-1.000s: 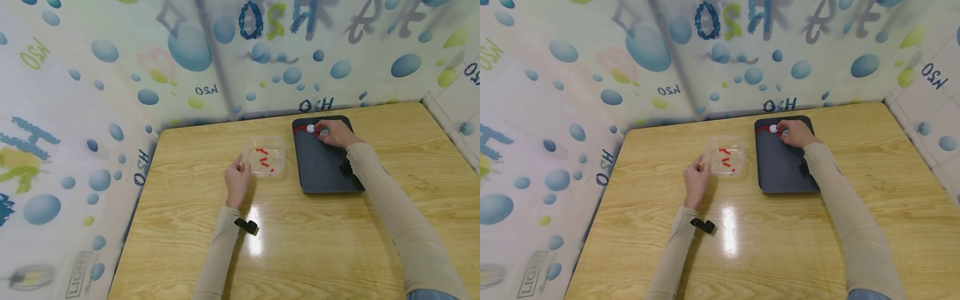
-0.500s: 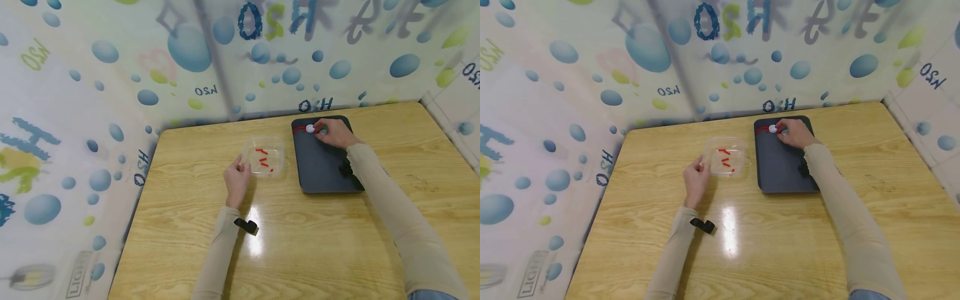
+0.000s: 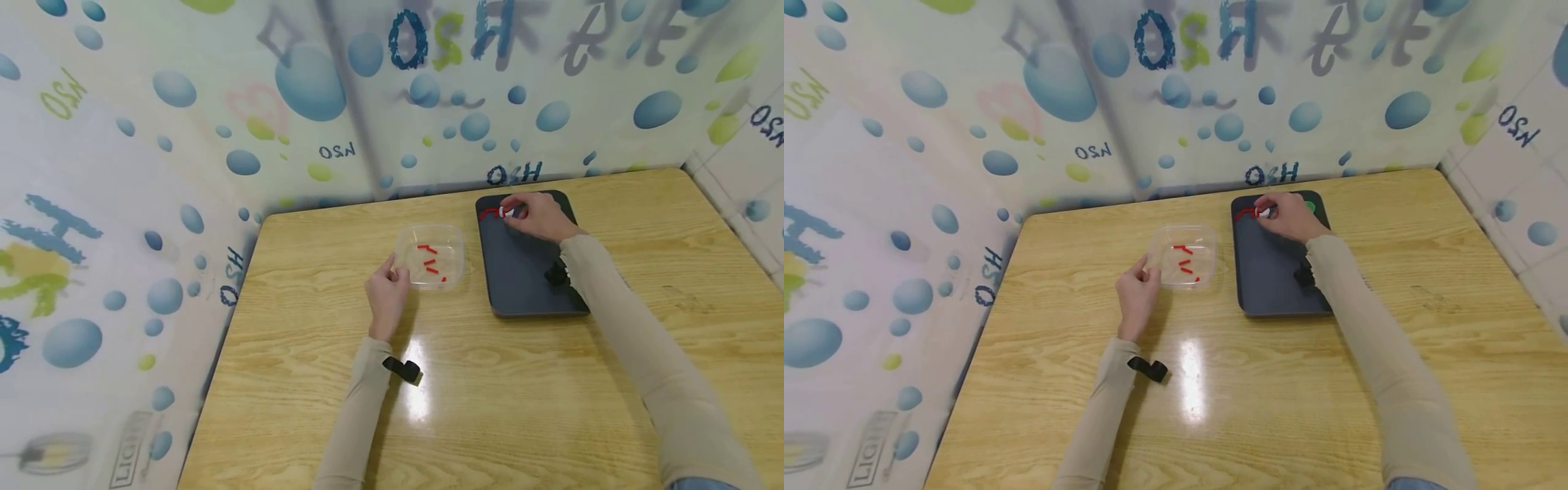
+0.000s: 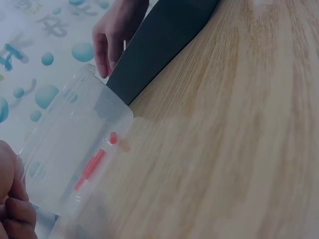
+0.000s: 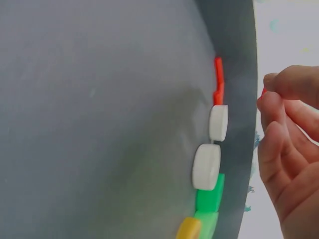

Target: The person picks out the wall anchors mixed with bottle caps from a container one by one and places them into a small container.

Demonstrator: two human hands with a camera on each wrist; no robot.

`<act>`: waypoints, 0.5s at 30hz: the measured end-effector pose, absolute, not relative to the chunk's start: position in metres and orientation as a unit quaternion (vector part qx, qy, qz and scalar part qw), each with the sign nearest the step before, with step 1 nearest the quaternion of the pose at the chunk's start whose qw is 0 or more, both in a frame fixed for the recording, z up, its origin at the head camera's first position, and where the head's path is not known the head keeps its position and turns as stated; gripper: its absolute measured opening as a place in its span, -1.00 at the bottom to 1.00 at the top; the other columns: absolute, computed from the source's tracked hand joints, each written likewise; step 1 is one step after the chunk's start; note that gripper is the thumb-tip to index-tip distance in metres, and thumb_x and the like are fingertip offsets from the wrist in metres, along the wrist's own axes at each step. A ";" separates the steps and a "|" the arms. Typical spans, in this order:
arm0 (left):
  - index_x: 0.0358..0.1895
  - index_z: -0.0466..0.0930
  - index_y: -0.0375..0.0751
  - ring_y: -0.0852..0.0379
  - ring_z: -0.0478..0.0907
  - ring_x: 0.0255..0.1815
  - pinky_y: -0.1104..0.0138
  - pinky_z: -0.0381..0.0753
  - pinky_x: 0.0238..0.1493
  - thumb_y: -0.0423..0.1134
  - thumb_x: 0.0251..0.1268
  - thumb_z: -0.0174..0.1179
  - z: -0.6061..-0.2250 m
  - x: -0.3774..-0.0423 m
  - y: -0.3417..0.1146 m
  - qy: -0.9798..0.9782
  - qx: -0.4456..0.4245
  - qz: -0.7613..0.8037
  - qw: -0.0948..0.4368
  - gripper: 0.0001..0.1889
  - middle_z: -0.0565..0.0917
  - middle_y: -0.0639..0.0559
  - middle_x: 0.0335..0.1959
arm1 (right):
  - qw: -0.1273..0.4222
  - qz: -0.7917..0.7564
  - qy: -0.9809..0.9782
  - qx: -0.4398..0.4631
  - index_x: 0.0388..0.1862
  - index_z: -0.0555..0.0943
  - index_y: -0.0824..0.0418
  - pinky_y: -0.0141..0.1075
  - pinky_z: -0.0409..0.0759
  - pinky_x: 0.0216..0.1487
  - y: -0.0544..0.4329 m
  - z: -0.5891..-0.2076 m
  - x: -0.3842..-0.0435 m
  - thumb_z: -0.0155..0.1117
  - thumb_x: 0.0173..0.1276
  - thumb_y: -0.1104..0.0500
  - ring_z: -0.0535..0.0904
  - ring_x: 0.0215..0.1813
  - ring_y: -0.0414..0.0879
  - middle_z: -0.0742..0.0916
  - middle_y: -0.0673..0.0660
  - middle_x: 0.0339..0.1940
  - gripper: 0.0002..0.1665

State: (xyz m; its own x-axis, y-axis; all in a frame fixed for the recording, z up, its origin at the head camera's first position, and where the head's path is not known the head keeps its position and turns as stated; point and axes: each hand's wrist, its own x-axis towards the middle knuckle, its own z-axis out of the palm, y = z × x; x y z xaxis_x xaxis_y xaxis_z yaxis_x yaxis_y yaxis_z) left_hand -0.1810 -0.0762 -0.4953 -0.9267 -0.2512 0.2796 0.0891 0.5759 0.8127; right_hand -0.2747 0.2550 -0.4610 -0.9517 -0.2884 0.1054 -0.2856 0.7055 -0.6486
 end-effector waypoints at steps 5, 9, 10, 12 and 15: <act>0.12 0.69 -0.40 0.28 0.25 -0.68 0.44 0.17 -0.63 -0.33 0.16 0.09 -0.495 -0.182 -0.076 -0.870 0.039 -0.454 0.190 -0.55 0.42 0.10 -0.71 | -0.012 -0.355 0.921 -0.162 0.20 0.61 0.32 -0.32 0.52 -0.32 0.251 -0.454 -0.271 0.32 0.36 0.24 0.61 -0.40 -0.06 0.75 0.31 -0.06 -0.56; 0.15 0.66 -0.43 0.28 0.24 -0.69 0.44 0.15 -0.64 -0.34 0.16 0.09 -0.494 -0.182 -0.075 -0.869 0.039 -0.456 0.188 -0.52 0.38 0.12 -0.72 | -0.017 -0.366 0.916 -0.166 0.20 0.61 0.32 -0.34 0.49 -0.37 0.248 -0.450 -0.268 0.31 0.38 0.22 0.58 -0.42 -0.07 0.75 0.32 -0.05 -0.57; 0.16 0.65 -0.44 0.28 0.23 -0.69 0.44 0.15 -0.65 -0.35 0.16 0.08 -0.494 -0.182 -0.075 -0.869 0.039 -0.455 0.187 -0.52 0.38 0.12 -0.73 | -0.017 -0.368 0.915 -0.165 0.19 0.61 0.31 -0.35 0.48 -0.38 0.247 -0.450 -0.268 0.31 0.38 0.22 0.57 -0.42 -0.08 0.75 0.31 -0.04 -0.58; 0.16 0.65 -0.45 0.28 0.23 -0.69 0.44 0.15 -0.65 -0.35 0.16 0.09 -0.494 -0.181 -0.074 -0.872 0.040 -0.450 0.188 -0.52 0.37 0.13 -0.73 | -0.017 -0.374 0.913 -0.164 0.19 0.62 0.31 -0.36 0.47 -0.39 0.245 -0.449 -0.267 0.32 0.38 0.22 0.56 -0.45 -0.11 0.75 0.31 -0.06 -0.58; 0.16 0.63 -0.48 0.29 0.23 -0.69 0.44 0.14 -0.65 -0.36 0.16 0.09 -0.493 -0.181 -0.072 -0.875 0.041 -0.444 0.186 -0.52 0.36 0.13 -0.73 | -0.022 -0.380 0.909 -0.170 0.18 0.62 0.33 -0.37 0.49 -0.37 0.242 -0.447 -0.265 0.34 0.37 0.23 0.56 -0.45 -0.16 0.74 0.32 -0.02 -0.58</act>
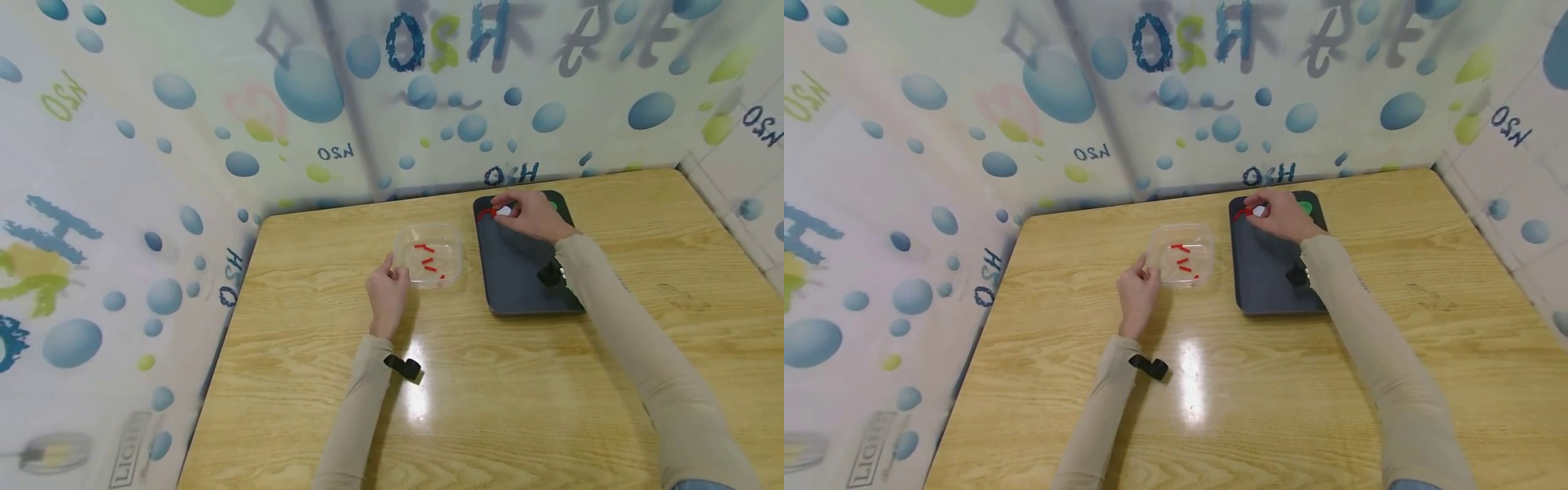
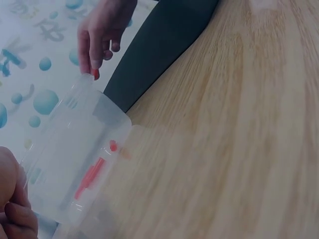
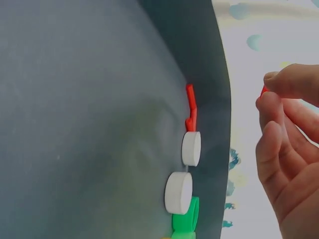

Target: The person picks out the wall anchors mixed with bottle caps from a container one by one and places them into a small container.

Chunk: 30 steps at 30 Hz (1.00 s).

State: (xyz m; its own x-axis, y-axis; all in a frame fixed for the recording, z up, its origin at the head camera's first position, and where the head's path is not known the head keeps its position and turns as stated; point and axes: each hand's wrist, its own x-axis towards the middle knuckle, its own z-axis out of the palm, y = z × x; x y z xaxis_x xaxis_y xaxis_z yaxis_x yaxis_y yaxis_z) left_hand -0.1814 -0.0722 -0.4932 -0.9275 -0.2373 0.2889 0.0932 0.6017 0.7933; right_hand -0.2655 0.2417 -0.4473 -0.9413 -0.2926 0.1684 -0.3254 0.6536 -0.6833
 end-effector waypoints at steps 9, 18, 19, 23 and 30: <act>0.16 0.64 -0.48 0.28 0.22 -0.71 0.42 0.14 -0.67 -0.36 0.18 0.11 -0.493 -0.182 -0.071 -0.881 0.049 -0.436 0.180 -0.53 0.36 0.13 -0.74 | 0.037 0.399 -0.892 0.211 0.14 0.63 0.34 -0.39 0.51 -0.31 0.226 -0.438 -0.259 0.35 0.34 0.26 0.61 -0.33 -0.03 0.73 0.28 0.02 -0.60; 0.15 0.65 -0.47 0.29 0.22 -0.71 0.42 0.14 -0.67 -0.34 0.17 0.11 -0.492 -0.182 -0.071 -0.877 0.051 -0.443 0.180 -0.53 0.38 0.12 -0.74 | 0.038 0.401 -0.886 0.231 0.13 0.66 0.30 -0.39 0.55 -0.26 0.204 -0.428 -0.256 0.37 0.32 0.27 0.64 -0.33 -0.05 0.75 0.24 0.04 -0.61; 0.15 0.64 -0.47 0.29 0.22 -0.71 0.42 0.14 -0.67 -0.34 0.17 0.11 -0.492 -0.183 -0.071 -0.877 0.052 -0.443 0.180 -0.53 0.37 0.13 -0.74 | 0.037 0.400 -0.885 0.236 0.13 0.66 0.30 -0.38 0.55 -0.25 0.201 -0.425 -0.254 0.37 0.32 0.27 0.64 -0.32 -0.04 0.75 0.24 0.04 -0.61; 0.15 0.64 -0.48 0.29 0.21 -0.71 0.41 0.14 -0.67 -0.34 0.17 0.10 -0.493 -0.184 -0.071 -0.877 0.049 -0.441 0.186 -0.53 0.37 0.13 -0.74 | 0.032 0.394 -0.886 0.241 0.13 0.65 0.29 -0.33 0.57 -0.23 0.191 -0.418 -0.252 0.36 0.33 0.24 0.63 -0.31 -0.04 0.75 0.23 0.03 -0.61; 0.14 0.66 -0.46 0.29 0.22 -0.70 0.41 0.15 -0.66 -0.34 0.15 0.10 -0.494 -0.183 -0.072 -0.876 0.048 -0.439 0.191 -0.53 0.39 0.11 -0.74 | 0.027 0.397 -0.883 0.248 0.13 0.65 0.27 -0.28 0.57 -0.23 0.174 -0.417 -0.251 0.38 0.32 0.24 0.61 -0.36 -0.06 0.75 0.22 0.03 -0.61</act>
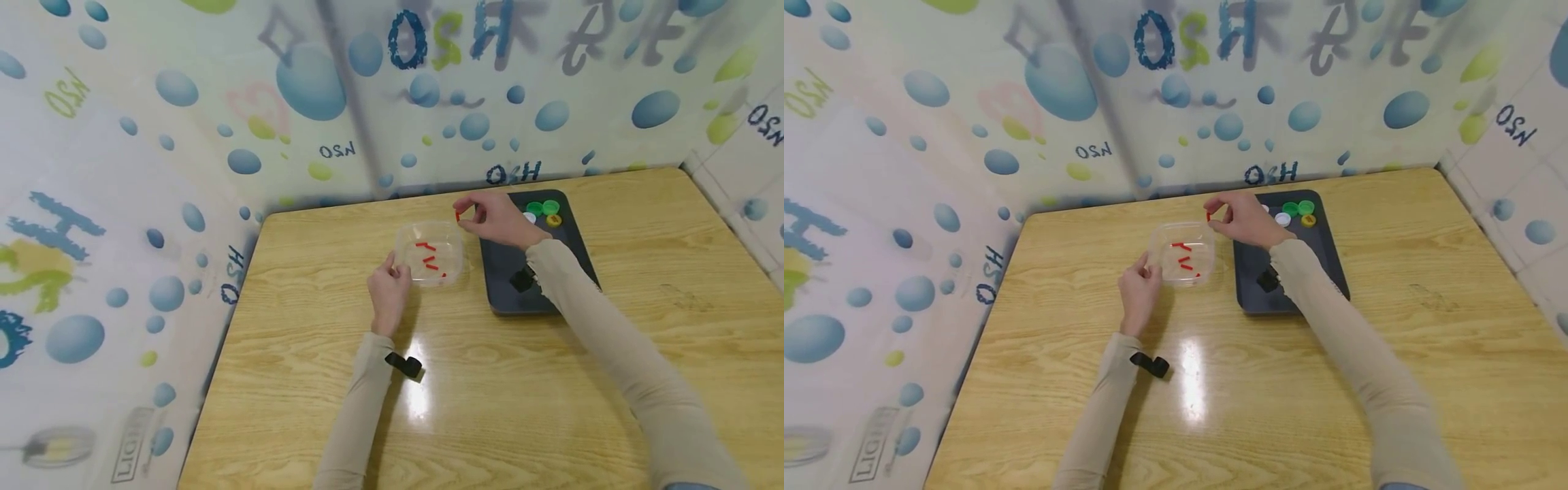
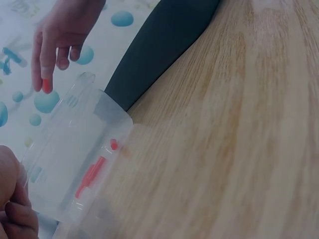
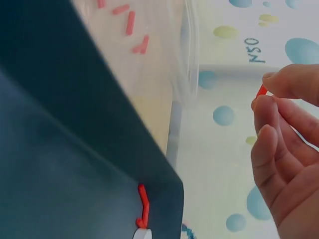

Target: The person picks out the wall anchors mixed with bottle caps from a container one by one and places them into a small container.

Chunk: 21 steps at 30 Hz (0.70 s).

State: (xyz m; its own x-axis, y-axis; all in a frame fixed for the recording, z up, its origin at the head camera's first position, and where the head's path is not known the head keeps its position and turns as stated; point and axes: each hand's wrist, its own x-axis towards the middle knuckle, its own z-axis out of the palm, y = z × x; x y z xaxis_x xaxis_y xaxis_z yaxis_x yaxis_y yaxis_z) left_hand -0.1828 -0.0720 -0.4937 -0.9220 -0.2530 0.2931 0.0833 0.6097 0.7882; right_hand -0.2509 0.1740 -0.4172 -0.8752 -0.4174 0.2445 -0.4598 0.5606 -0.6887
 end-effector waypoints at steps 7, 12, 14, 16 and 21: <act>0.14 0.65 -0.48 0.27 0.25 -0.69 0.41 0.16 -0.65 -0.35 0.15 0.10 -0.493 -0.182 -0.073 -0.872 0.053 -0.446 0.193 -0.53 0.41 0.09 -0.73 | 0.014 0.405 -0.875 0.264 0.14 0.64 0.28 -0.38 0.57 -0.31 0.158 -0.416 -0.252 0.39 0.33 0.23 0.64 -0.34 -0.05 0.74 0.22 0.05 -0.60; 0.13 0.66 -0.48 0.27 0.25 -0.70 0.42 0.16 -0.66 -0.35 0.14 0.10 -0.494 -0.182 -0.072 -0.874 0.044 -0.443 0.197 -0.53 0.42 0.08 -0.73 | 0.001 0.403 -0.878 0.258 0.15 0.64 0.26 -0.30 0.61 -0.28 0.153 -0.415 -0.252 0.40 0.32 0.22 0.64 -0.31 -0.04 0.73 0.20 0.08 -0.58; 0.13 0.66 -0.47 0.27 0.26 -0.69 0.41 0.17 -0.66 -0.35 0.15 0.11 -0.494 -0.183 -0.071 -0.875 0.043 -0.440 0.197 -0.54 0.42 0.08 -0.73 | -0.001 0.403 -0.878 0.259 0.15 0.64 0.27 -0.29 0.62 -0.26 0.151 -0.415 -0.251 0.40 0.32 0.23 0.64 -0.30 -0.03 0.74 0.20 0.08 -0.58; 0.13 0.66 -0.47 0.26 0.26 -0.69 0.40 0.18 -0.64 -0.36 0.16 0.12 -0.494 -0.183 -0.071 -0.876 0.044 -0.439 0.196 -0.55 0.42 0.08 -0.72 | -0.003 0.401 -0.877 0.264 0.14 0.64 0.28 -0.29 0.63 -0.24 0.149 -0.415 -0.250 0.41 0.31 0.24 0.65 -0.29 -0.03 0.74 0.21 0.07 -0.59; 0.12 0.67 -0.47 0.24 0.27 -0.68 0.37 0.20 -0.62 -0.38 0.16 0.14 -0.493 -0.182 -0.070 -0.878 0.050 -0.433 0.196 -0.56 0.44 0.05 -0.72 | -0.007 0.397 -0.873 0.285 0.14 0.64 0.30 -0.26 0.65 -0.18 0.143 -0.415 -0.251 0.39 0.32 0.24 0.67 -0.27 -0.03 0.74 0.23 0.08 -0.59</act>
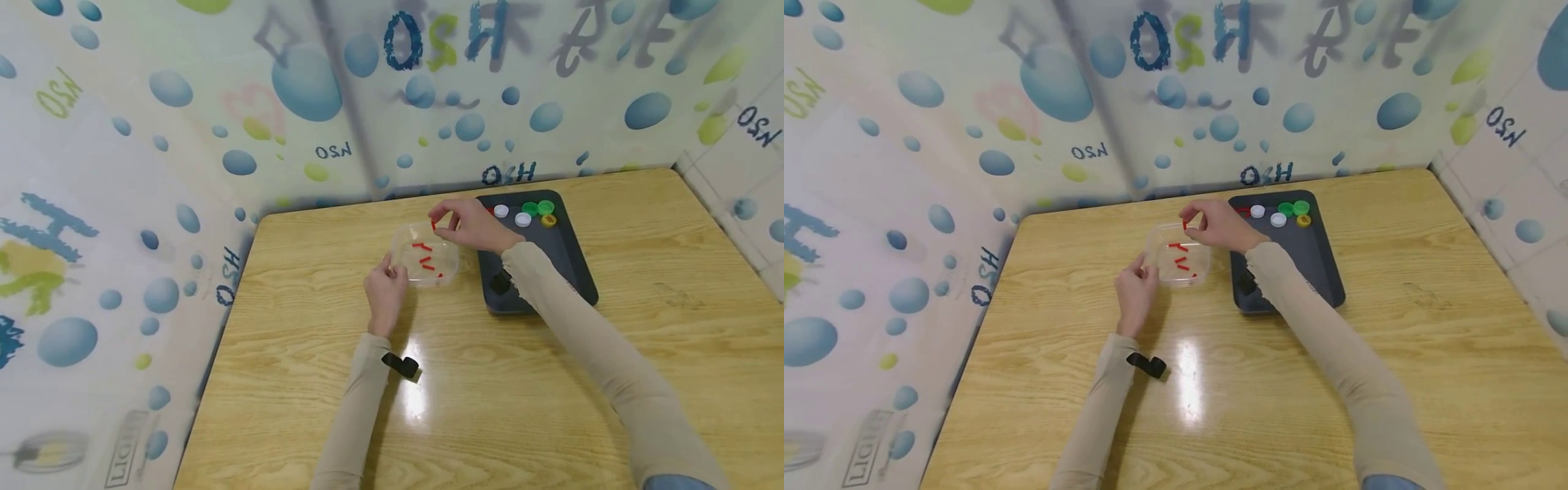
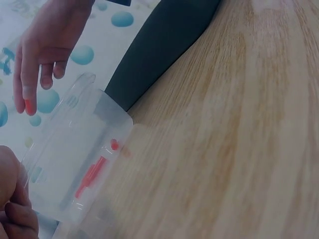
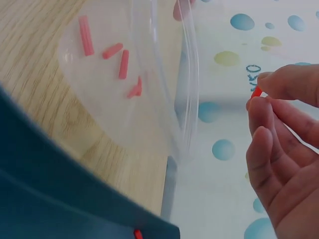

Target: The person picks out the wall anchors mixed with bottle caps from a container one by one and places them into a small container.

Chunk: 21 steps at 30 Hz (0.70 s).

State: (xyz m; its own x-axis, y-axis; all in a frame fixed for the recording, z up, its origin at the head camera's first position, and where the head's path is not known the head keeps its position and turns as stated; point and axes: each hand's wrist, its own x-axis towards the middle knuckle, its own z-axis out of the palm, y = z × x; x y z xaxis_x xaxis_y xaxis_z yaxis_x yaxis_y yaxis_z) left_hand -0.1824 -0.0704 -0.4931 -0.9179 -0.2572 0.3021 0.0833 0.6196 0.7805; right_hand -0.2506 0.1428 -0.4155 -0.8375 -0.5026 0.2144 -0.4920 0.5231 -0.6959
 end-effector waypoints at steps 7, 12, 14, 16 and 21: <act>0.12 0.67 -0.47 0.25 0.27 -0.69 0.40 0.20 -0.64 -0.38 0.16 0.14 -0.494 -0.183 -0.071 -0.881 0.047 -0.428 0.199 -0.56 0.45 0.03 -0.73 | 0.020 -0.393 0.867 -0.306 0.16 0.61 0.31 -0.25 0.64 -0.20 0.131 -0.416 -0.252 0.36 0.34 0.26 0.66 -0.30 -0.01 0.73 0.23 0.03 -0.59; 0.13 0.65 -0.49 0.27 0.25 -0.70 0.41 0.16 -0.66 -0.37 0.18 0.13 -0.493 -0.183 -0.071 -0.880 0.045 -0.430 0.196 -0.56 0.42 0.06 -0.73 | 0.026 -0.375 0.874 -0.308 0.15 0.61 0.30 -0.22 0.66 -0.19 0.127 -0.420 -0.252 0.36 0.32 0.27 0.67 -0.29 -0.02 0.74 0.21 0.01 -0.58; 0.13 0.65 -0.49 0.27 0.25 -0.70 0.41 0.16 -0.66 -0.37 0.18 0.13 -0.492 -0.183 -0.070 -0.880 0.046 -0.431 0.194 -0.56 0.43 0.07 -0.72 | 0.029 -0.373 0.875 -0.306 0.15 0.61 0.31 -0.19 0.67 -0.17 0.126 -0.420 -0.252 0.36 0.32 0.28 0.67 -0.28 -0.01 0.74 0.21 0.01 -0.58; 0.14 0.65 -0.48 0.27 0.26 -0.70 0.41 0.17 -0.66 -0.36 0.18 0.13 -0.492 -0.182 -0.070 -0.880 0.050 -0.432 0.188 -0.55 0.42 0.08 -0.72 | 0.033 -0.373 0.876 -0.305 0.15 0.61 0.31 -0.18 0.67 -0.16 0.126 -0.420 -0.252 0.36 0.32 0.27 0.68 -0.27 -0.01 0.74 0.21 0.02 -0.58; 0.15 0.65 -0.46 0.27 0.25 -0.71 0.40 0.16 -0.66 -0.36 0.19 0.13 -0.492 -0.183 -0.070 -0.880 0.056 -0.435 0.181 -0.55 0.41 0.09 -0.72 | 0.044 -0.372 0.875 -0.307 0.18 0.59 0.29 -0.18 0.68 -0.13 0.128 -0.420 -0.252 0.35 0.35 0.23 0.68 -0.24 -0.01 0.73 0.24 0.05 -0.57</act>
State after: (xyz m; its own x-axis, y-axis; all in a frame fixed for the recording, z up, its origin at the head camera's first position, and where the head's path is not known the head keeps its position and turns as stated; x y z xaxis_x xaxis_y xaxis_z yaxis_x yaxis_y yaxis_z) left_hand -0.1826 -0.0699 -0.4925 -0.9283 -0.2553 0.2702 0.0598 0.6148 0.7864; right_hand -0.2517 0.1276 -0.4203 -0.8079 -0.5695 0.1515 -0.5043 0.5351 -0.6777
